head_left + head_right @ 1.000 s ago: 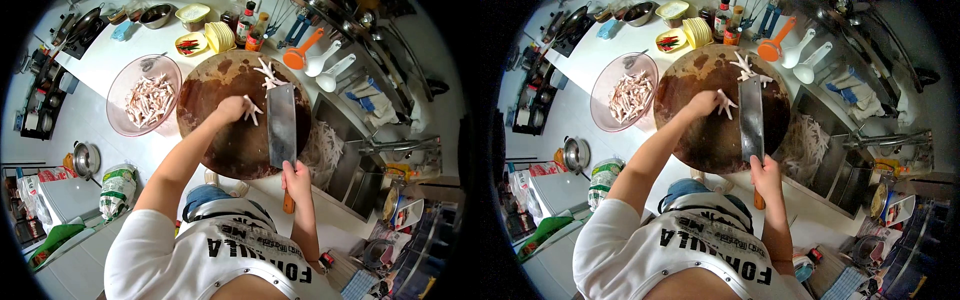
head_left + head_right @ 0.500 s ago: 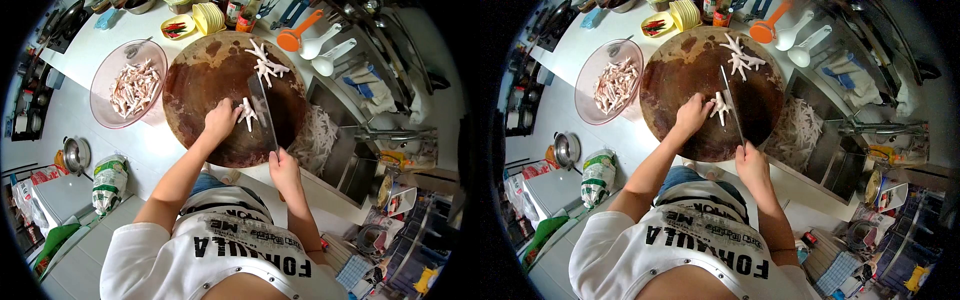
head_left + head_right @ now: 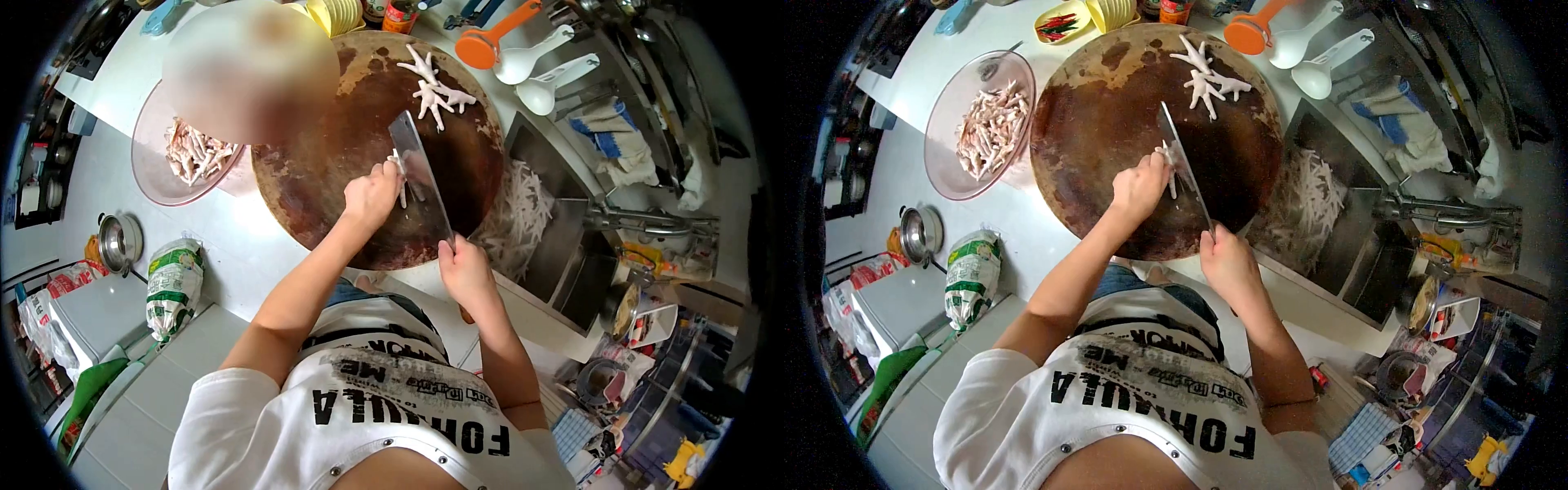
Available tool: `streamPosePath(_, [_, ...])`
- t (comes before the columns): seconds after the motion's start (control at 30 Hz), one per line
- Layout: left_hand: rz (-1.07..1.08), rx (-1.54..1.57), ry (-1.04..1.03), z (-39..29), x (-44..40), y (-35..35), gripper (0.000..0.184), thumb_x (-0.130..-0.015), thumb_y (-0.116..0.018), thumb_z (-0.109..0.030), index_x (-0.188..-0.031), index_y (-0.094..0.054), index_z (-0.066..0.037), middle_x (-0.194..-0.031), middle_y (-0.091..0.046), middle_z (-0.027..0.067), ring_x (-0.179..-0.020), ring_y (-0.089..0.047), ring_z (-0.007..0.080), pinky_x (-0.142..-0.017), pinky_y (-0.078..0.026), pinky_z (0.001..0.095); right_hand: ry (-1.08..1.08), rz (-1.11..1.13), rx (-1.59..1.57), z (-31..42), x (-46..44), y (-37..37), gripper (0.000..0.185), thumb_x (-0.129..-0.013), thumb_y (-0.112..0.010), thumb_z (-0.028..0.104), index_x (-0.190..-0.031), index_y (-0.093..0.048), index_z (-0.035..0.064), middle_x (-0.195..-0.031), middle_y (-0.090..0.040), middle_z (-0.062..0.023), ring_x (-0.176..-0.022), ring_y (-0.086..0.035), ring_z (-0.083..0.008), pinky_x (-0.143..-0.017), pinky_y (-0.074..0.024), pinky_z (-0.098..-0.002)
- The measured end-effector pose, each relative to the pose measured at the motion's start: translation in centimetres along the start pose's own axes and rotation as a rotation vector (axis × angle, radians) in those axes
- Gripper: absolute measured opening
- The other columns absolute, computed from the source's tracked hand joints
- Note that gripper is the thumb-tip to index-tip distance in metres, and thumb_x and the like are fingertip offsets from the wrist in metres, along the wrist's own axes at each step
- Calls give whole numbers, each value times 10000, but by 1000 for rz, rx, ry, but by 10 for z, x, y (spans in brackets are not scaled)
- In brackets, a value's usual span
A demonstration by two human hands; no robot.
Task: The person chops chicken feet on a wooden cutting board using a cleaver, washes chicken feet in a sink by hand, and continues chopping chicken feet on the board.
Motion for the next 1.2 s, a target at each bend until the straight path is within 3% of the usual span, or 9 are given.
streamPosePath(0.17, [136, -135, 4, 9, -5, -23, 326, -862, -487, -288, -1024, -505, -6, -829, -624, 136, -536, -620, 283, -423, -489, 393, 71, 42, 88, 16, -13, -3, 258, -884, -464, 207, -886, -558, -34, -748, -583, -263, -717, -576, -429, -636, -461, -473])
streamPosePath(0.3, [80, -145, 1, 6, -4, -16, 285, -834, -504, -241, -989, -520, -2, -809, -621, 150, -523, -619, 281, -408, -485, 389, 52, 79, 218, 25, -19, -7, 226, -867, -478, 182, -897, -568, -24, -728, -602, -249, -711, -600, -416, -651, -484, -468])
streamPosePath(0.37, [-44, -342, -104, -5, -2, -6, 248, -826, -524, -293, -840, -530, -45, -598, -560, 40, -431, -593, 188, -326, -445, 321, 20, 91, 285, 26, -23, -11, 216, -860, -484, 171, -902, -568, -24, -722, -608, -246, -716, -610, -409, -660, -492, -467])
streamPosePath(0.43, [-21, -314, -112, -1, 0, -14, 220, -817, -521, -264, -840, -527, -45, -605, -559, 42, -432, -594, 190, -327, -445, 321, -1, 121, 301, 27, -27, -17, 273, -870, -466, 189, -1003, -560, -30, -738, -592, -281, -740, -588, -438, -695, -477, -489])
streamPosePath(0.57, [19, -241, -111, 2, 1, -18, 143, -786, -509, -175, -824, -538, -41, -653, -566, 64, -451, -603, 201, -351, -459, 332, 16, 139, 325, 31, -35, -24, 274, -853, -485, 174, -1024, -551, -29, -722, -592, -283, -730, -599, -428, -679, -485, -483])
streamPosePath(0.8, [185, -212, -116, 9, 5, -41, 97, -746, -519, -128, -736, -572, -48, -694, -572, 88, -505, -624, 217, -399, -481, 347, -1, 111, 325, 32, -42, -28, 261, -836, -500, 152, -1014, -548, -32, -716, -593, -281, -728, -599, -430, -685, -488, -481])
streamPosePath(0.9, [189, -209, -162, 4, 5, -41, 89, -731, -528, -127, -718, -573, -52, -685, -570, 87, -503, -623, 215, -394, -476, 335, 29, 110, 347, 39, -54, -29, 225, -791, -473, 88, -942, -554, -58, -720, -617, -256, -715, -635, -389, -660, -525, -433])
streamPosePath(1.07, [-37, -149, -95, -2, -2, -9, 162, -770, -549, -214, -750, -487, -66, -605, -567, 74, -449, -590, 225, -376, -458, 350, -9, 162, 249, 53, -80, -28, 205, -760, -480, 54, -868, -604, -69, -770, -595, -305, -773, -615, -420, -721, -501, -454])
streamPosePath(1.2, [-161, -8, -91, 1, 2, 0, 180, -772, -564, -219, -736, -473, -67, -609, -581, 96, -442, -583, 245, -379, -458, 360, -92, 115, 87, 37, -72, -13, 326, -861, -487, 214, -810, -605, -85, -776, -587, -307, -804, -595, -425, -727, -482, -451])
Point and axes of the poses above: each hand's wrist, its own x-axis away from the middle knuckle, its own y-axis out of the back of the hand, z = x × y, the point moved 10 cm from there along -x, towards the middle knuckle
